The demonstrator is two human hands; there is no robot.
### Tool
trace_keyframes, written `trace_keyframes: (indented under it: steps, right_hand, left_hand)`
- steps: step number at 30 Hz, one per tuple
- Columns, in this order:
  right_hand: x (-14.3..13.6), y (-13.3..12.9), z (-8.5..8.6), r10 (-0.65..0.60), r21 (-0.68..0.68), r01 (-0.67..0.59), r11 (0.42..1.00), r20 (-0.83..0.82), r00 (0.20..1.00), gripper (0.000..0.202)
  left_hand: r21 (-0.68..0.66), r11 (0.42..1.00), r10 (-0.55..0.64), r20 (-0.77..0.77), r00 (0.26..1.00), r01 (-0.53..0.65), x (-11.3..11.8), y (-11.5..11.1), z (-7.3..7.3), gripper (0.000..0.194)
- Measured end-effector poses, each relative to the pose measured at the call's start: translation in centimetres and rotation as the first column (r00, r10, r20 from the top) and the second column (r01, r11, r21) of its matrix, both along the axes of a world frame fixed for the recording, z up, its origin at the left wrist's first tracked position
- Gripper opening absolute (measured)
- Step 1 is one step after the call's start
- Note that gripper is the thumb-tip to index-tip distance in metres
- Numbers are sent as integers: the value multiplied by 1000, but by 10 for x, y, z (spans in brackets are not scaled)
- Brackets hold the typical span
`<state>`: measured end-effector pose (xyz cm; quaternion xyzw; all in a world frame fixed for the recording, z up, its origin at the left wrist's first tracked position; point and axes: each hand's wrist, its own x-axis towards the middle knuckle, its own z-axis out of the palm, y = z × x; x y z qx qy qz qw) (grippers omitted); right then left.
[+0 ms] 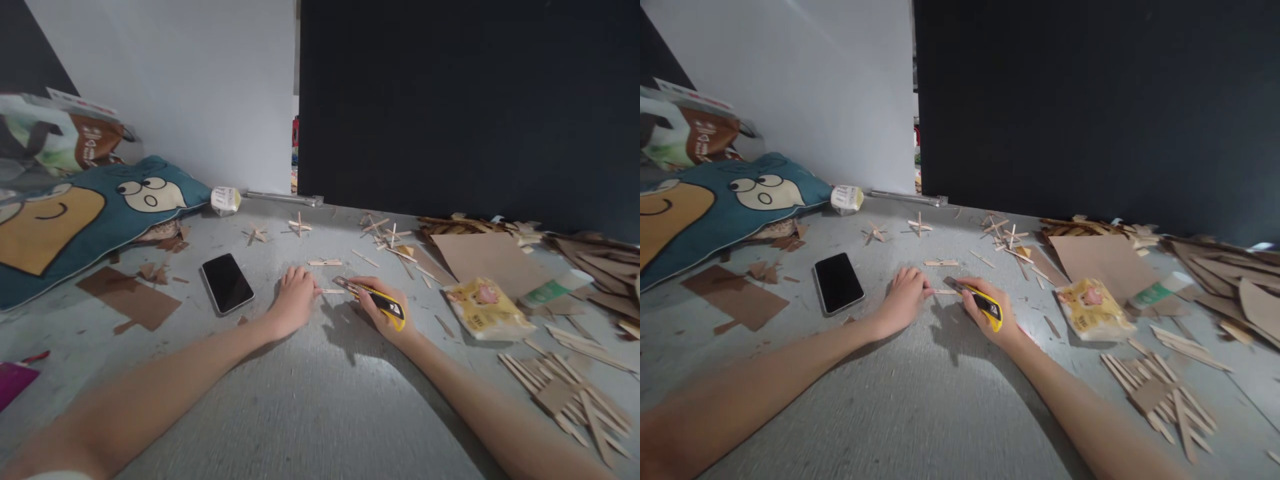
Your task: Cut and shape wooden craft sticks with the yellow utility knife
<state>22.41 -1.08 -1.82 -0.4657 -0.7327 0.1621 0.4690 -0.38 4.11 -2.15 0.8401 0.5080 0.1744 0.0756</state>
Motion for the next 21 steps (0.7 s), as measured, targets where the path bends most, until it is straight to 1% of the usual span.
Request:
trace_keyframes:
  steps: [2, 3, 4, 6, 8, 9, 10, 11, 13, 16, 18, 21]
  right_hand:
    - [-1, -2, 2, 5, 49, -5, 999, 13, 1000, 35]
    - [-2, -3, 3, 14, 78, -16, 997, 18, 1000, 35]
    - [-2, -4, 4, 26, 104, -28, 994, 22, 999, 35]
    - [-4, -6, 4, 39, 147, -41, 988, 20, 999, 35]
    - [-6, -8, 3, 31, 199, -32, 980, 10, 999, 31]
    - [-7, -9, 3, 24, 231, -25, 973, 7, 1000, 27]
    - [-7, -10, 2, 15, 263, -17, 965, 6, 1000, 23]
    - [-8, -12, 1, 5, 289, -8, 957, 10, 1000, 20]
    - [-9, -14, 0, -21, 310, 10, 951, 31, 999, 18]
    - [-10, -17, 1, -50, 276, 31, 961, 61, 997, 26]
    - [-10, -17, 4, -17, 266, -2, 964, 70, 997, 30]
    - [-10, -16, 8, 49, 296, -72, 952, 85, 995, 31]
  left_hand:
    - [11, 1000, -28, -10, 1000, 28, 0, -1, 0, 17]
    - [1, 999, -45, 9, 999, 45, 0, -3, 1, 17]
    - [-28, 997, -64, 55, 996, 65, 1, -5, 3, 17]
    - [-142, 982, -85, 244, 966, 123, 3, -9, 7, 19]
    - [-284, 937, -43, 485, 874, 204, 7, -14, 11, 24]
    - [-309, 917, -33, 573, 819, 253, 9, -17, 12, 26]
    - [-314, 906, -25, 629, 777, 284, 11, -18, 12, 28]
    - [-315, 899, -22, 661, 750, 304, 13, -20, 12, 28]
    - [-322, 890, -16, 687, 727, 323, 15, -21, 10, 28]
    - [-344, 878, 3, 698, 716, 332, 15, -20, 8, 28]
    - [-348, 874, 0, 698, 716, 339, 14, -20, 8, 28]
    - [-346, 873, -13, 689, 725, 343, 13, -20, 11, 28]
